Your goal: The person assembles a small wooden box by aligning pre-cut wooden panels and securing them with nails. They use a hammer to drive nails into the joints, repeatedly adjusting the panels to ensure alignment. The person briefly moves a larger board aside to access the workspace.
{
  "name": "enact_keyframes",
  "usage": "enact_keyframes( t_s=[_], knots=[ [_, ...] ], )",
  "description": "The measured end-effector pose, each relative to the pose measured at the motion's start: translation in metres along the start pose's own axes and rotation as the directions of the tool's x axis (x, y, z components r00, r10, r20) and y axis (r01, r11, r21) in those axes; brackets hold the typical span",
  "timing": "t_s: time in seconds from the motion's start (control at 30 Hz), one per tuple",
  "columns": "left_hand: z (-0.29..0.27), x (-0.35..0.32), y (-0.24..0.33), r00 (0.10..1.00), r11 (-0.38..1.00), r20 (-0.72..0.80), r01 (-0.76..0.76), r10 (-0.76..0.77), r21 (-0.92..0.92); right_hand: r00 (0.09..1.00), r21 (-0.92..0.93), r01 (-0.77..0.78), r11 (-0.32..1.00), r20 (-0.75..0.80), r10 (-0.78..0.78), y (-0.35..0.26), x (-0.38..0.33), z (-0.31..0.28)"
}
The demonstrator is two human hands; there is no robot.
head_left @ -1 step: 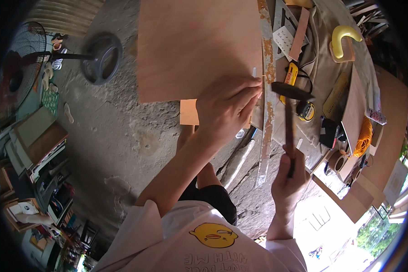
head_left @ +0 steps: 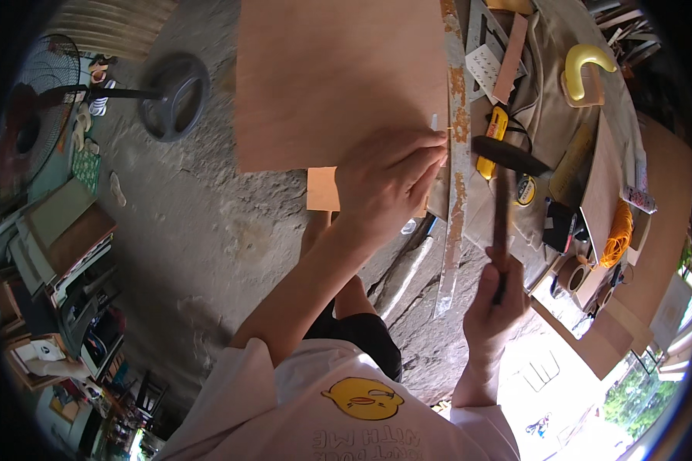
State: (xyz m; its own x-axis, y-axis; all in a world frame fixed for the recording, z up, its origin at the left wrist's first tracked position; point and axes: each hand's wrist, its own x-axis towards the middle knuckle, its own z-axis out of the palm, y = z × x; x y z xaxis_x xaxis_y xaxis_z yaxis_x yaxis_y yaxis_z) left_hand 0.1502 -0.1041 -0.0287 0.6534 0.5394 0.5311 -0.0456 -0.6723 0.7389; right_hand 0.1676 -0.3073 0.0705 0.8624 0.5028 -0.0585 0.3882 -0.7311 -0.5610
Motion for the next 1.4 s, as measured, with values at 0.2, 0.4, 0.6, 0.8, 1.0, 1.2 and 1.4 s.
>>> enact_keyframes(
  t_s=[0.2,0.4,0.6,0.8,1.0,1.2,1.4],
  knots=[
    [-0.004,-0.003,0.000,0.997,0.998,0.077,0.018,-0.022,0.057,0.993,0.044,-0.017,0.999,-0.112,0.022,0.013,-0.009,0.014],
    [-0.011,-0.008,-0.002,0.981,0.956,0.173,-0.129,0.084,0.263,1.000,0.020,0.024,1.000,-0.011,-0.024,0.018,-0.012,0.009],
    [-0.012,-0.017,-0.019,0.981,0.926,0.144,-0.174,0.132,0.336,0.992,0.000,0.112,0.994,-0.066,-0.112,0.015,-0.005,0.004],
    [-0.008,-0.022,-0.024,0.972,0.901,0.135,-0.229,0.192,0.370,0.996,-0.013,0.030,0.999,0.079,-0.029,0.021,0.001,0.009],
    [-0.007,-0.026,-0.029,0.974,0.906,0.103,-0.227,0.203,0.358,0.966,0.315,0.018,0.949,-0.251,0.065,0.015,-0.021,-0.001],
    [-0.009,-0.024,-0.027,0.973,0.894,0.112,-0.231,0.203,0.384,0.997,0.022,0.055,0.998,-0.052,-0.054,0.017,-0.005,0.000],
    [-0.008,-0.024,-0.024,0.974,0.899,0.105,-0.225,0.199,0.375,0.973,-0.075,0.212,0.974,-0.072,-0.217,0.037,-0.010,0.026]
  ],
)
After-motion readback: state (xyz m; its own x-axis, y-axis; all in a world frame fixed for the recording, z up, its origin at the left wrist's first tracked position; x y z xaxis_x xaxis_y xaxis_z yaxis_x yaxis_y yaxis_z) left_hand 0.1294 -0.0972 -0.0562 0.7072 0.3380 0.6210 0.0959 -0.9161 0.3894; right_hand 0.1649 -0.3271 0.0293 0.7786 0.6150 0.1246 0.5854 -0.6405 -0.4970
